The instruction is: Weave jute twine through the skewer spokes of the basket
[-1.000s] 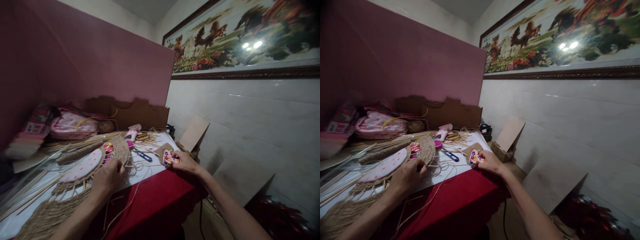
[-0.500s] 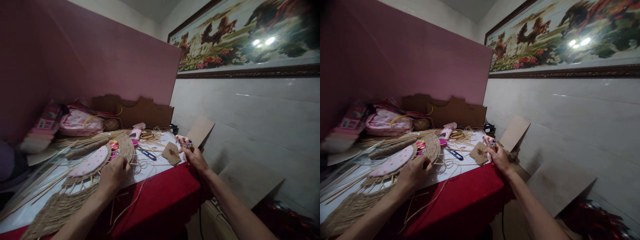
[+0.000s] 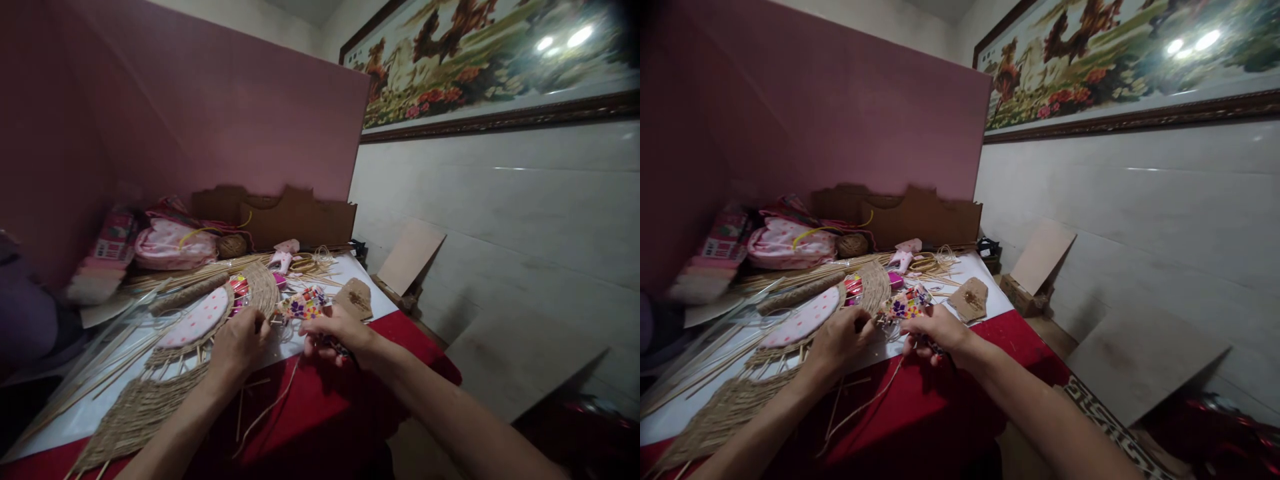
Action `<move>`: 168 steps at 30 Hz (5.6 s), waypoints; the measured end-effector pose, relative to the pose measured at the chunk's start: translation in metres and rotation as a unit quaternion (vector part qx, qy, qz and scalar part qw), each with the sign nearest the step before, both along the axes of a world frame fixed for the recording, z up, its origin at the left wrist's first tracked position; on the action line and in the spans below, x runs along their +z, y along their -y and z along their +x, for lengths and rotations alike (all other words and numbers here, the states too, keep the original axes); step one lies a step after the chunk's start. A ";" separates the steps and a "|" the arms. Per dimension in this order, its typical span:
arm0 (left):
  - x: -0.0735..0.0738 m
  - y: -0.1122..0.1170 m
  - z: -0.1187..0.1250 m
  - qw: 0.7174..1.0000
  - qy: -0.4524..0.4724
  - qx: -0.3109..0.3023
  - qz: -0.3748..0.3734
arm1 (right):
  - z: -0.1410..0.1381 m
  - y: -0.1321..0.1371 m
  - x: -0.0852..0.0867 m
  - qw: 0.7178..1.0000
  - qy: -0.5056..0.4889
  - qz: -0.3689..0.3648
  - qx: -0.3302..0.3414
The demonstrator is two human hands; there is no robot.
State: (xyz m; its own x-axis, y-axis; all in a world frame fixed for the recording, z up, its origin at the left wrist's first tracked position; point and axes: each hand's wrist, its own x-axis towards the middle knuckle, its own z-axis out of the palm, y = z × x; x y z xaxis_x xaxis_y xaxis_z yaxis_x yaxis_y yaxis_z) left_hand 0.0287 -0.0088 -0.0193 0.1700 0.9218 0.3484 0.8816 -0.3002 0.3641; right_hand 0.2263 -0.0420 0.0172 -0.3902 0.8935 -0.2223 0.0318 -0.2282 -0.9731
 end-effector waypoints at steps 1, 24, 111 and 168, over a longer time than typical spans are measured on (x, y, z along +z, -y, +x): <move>0.000 0.000 0.000 1.000 0.001 0.000 0.001 | -0.001 -0.001 -0.002 1.000 -0.011 -0.013 0.006; -0.001 0.002 0.001 1.000 0.002 0.003 0.023 | -0.017 0.001 -0.006 0.999 0.020 -0.027 -0.015; -0.001 0.001 0.000 0.999 0.009 -0.004 0.039 | 0.041 -0.010 -0.011 0.758 0.470 0.393 -0.225; 0.013 0.013 0.001 0.987 0.158 0.019 -0.021 | -0.041 -0.064 -0.028 0.995 -0.004 -0.079 0.058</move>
